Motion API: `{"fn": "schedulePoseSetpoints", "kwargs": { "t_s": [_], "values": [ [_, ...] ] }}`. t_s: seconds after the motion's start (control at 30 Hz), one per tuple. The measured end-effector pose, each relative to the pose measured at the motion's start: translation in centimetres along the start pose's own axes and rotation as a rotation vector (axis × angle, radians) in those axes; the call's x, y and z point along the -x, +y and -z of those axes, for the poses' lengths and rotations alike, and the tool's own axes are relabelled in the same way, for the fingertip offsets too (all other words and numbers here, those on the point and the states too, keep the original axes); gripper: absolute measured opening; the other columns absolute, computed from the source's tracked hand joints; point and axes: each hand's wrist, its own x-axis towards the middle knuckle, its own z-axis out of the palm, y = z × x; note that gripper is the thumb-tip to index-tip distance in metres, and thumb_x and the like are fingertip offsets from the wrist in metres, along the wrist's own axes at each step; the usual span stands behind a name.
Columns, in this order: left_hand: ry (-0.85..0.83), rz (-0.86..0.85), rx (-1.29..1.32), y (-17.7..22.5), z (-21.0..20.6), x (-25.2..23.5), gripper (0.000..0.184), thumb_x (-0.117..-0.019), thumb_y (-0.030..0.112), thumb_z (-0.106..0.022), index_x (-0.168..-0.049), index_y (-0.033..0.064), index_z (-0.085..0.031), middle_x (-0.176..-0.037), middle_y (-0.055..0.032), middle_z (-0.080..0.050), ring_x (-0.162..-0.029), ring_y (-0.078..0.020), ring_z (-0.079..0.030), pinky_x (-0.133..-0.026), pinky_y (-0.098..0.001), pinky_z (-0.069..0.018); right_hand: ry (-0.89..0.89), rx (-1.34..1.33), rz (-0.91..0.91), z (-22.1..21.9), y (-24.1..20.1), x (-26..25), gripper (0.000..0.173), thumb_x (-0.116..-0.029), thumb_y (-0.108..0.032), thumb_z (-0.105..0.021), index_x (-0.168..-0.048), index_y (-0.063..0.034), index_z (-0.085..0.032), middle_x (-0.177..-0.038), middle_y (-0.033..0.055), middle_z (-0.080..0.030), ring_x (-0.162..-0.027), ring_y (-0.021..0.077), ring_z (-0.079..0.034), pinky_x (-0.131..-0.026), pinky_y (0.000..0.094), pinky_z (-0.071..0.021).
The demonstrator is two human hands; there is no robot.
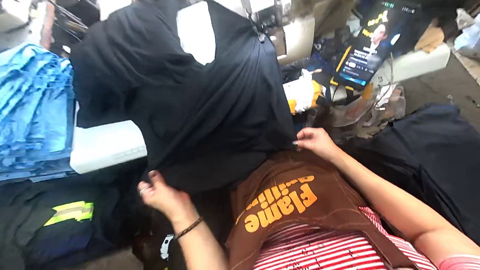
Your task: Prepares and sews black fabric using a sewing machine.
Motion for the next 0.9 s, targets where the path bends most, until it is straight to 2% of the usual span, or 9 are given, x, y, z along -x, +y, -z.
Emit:
{"fn": "schedulePoseSetpoints", "kwargs": {
  "t_s": [0.2, 0.27, 0.37, 0.43, 0.53, 0.6, 0.7, 0.8, 0.9],
  "values": [
    [0.026, -0.307, 0.097, 11.2, -0.4, -9.3, 0.028, -0.1058, 0.014, -0.053, -0.125, -0.0057, -0.053, -0.112, -0.0077, -0.063, -0.104, -0.0125, -0.064, -0.097, -0.0328, -0.0531, -0.224, -0.046, 0.133, -0.4, -4.5, 2.5, 0.006, -0.0860, -0.004, -0.075, -0.090, 0.0001, -0.072, -0.089, 0.0015, -0.072, -0.076, 0.0025, -0.067, -0.074, 0.0222, -0.0585],
    [-0.068, -0.373, 0.132, 12.6, -2.5, -11.8, 0.032, -0.1058, 0.017, -0.053, -0.132, -0.0017, -0.050, -0.120, -0.0054, -0.063, -0.110, -0.0128, -0.064, -0.099, -0.0350, -0.0539, -0.269, -0.131, 0.123, -1.2, -5.2, 2.5, 0.005, -0.0857, -0.001, -0.075, -0.088, -0.0012, -0.071, -0.084, -0.0009, -0.072, -0.071, 0.0034, -0.069, -0.071, 0.0230, -0.0606],
    [-0.277, -0.407, -0.214, 14.1, -6.1, -10.5, 0.063, -0.1006, 0.010, -0.057, -0.153, -0.0069, -0.027, -0.153, -0.0209, -0.043, -0.138, -0.0235, -0.049, -0.114, -0.0377, -0.0431, -0.295, -0.116, 0.056, -2.1, -5.2, 2.3, 0.007, -0.0883, -0.004, -0.073, -0.091, 0.0005, -0.069, -0.079, 0.0015, -0.071, -0.066, 0.0072, -0.068, -0.067, 0.0264, -0.0606],
    [-0.399, -0.452, -0.367, 13.8, -8.6, -5.8, 0.057, -0.0983, 0.011, -0.063, -0.146, -0.0096, -0.039, -0.142, -0.0281, -0.051, -0.127, -0.0313, -0.056, -0.106, -0.0440, -0.0486, -0.275, -0.019, 0.019, -2.6, -5.0, 1.8, 0.013, -0.0911, -0.010, -0.073, -0.096, 0.0013, -0.069, -0.078, 0.0044, -0.069, -0.064, 0.0093, -0.066, -0.065, 0.0285, -0.0584],
    [-0.926, -0.154, -0.221, 10.7, -11.5, 5.3, 0.027, -0.1008, 0.013, -0.060, -0.122, -0.0037, -0.065, -0.108, -0.0130, -0.072, -0.090, -0.0181, -0.072, -0.079, -0.0369, -0.0620, -0.246, 0.095, 0.041, -3.3, -4.9, 1.0, 0.020, -0.0915, -0.017, -0.073, -0.098, 0.0016, -0.071, -0.079, 0.0077, -0.067, -0.069, 0.0131, -0.062, -0.069, 0.0344, -0.0546],
    [-1.217, 0.113, -0.171, 8.2, -12.5, 11.3, 0.032, -0.0997, 0.016, -0.063, -0.124, -0.0047, -0.064, -0.107, -0.0147, -0.072, -0.091, -0.0206, -0.071, -0.083, -0.0393, -0.0599, -0.246, 0.132, 0.094, -4.3, -4.8, 0.3, 0.022, -0.0914, -0.019, -0.072, -0.099, 0.0009, -0.071, -0.081, 0.0086, -0.067, -0.072, 0.0157, -0.063, -0.073, 0.0393, -0.0539],
    [-1.176, 0.302, -0.113, 5.0, -12.3, 14.3, 0.040, -0.0900, 0.017, -0.077, -0.121, -0.0063, -0.065, -0.111, -0.0164, -0.070, -0.100, -0.0206, -0.068, -0.093, -0.0398, -0.0565, -0.332, 0.197, 0.142, -5.3, -4.9, -0.5, 0.022, -0.0942, -0.015, -0.068, -0.108, 0.0011, -0.074, -0.090, 0.0145, -0.074, -0.079, 0.0240, -0.070, -0.081, 0.0493, -0.0574],
    [-1.091, 0.494, 0.115, 3.5, -10.9, 13.3, 0.021, -0.0901, 0.002, -0.072, -0.109, -0.0055, -0.066, -0.096, -0.0108, -0.072, -0.085, -0.0146, -0.070, -0.081, -0.0340, -0.0594, -0.639, 0.302, 0.213, -4.2, -6.8, -1.4, 0.028, -0.1009, -0.011, -0.061, -0.125, -0.0003, -0.069, -0.100, 0.0174, -0.072, -0.083, 0.0269, -0.069, -0.081, 0.0499, -0.0568],
    [-1.144, 0.487, 0.073, 2.5, -8.9, 12.7, 0.020, -0.0878, -0.001, -0.073, -0.107, -0.0031, -0.068, -0.090, -0.0065, -0.072, -0.076, -0.0092, -0.067, -0.071, -0.0272, -0.0573, -0.395, 0.275, 0.357, -2.3, -9.6, -3.1, 0.019, -0.0981, -0.009, -0.063, -0.110, -0.0054, -0.078, -0.100, 0.0112, -0.076, -0.090, 0.0206, -0.072, -0.088, 0.0457, -0.0591]
  ]
}}
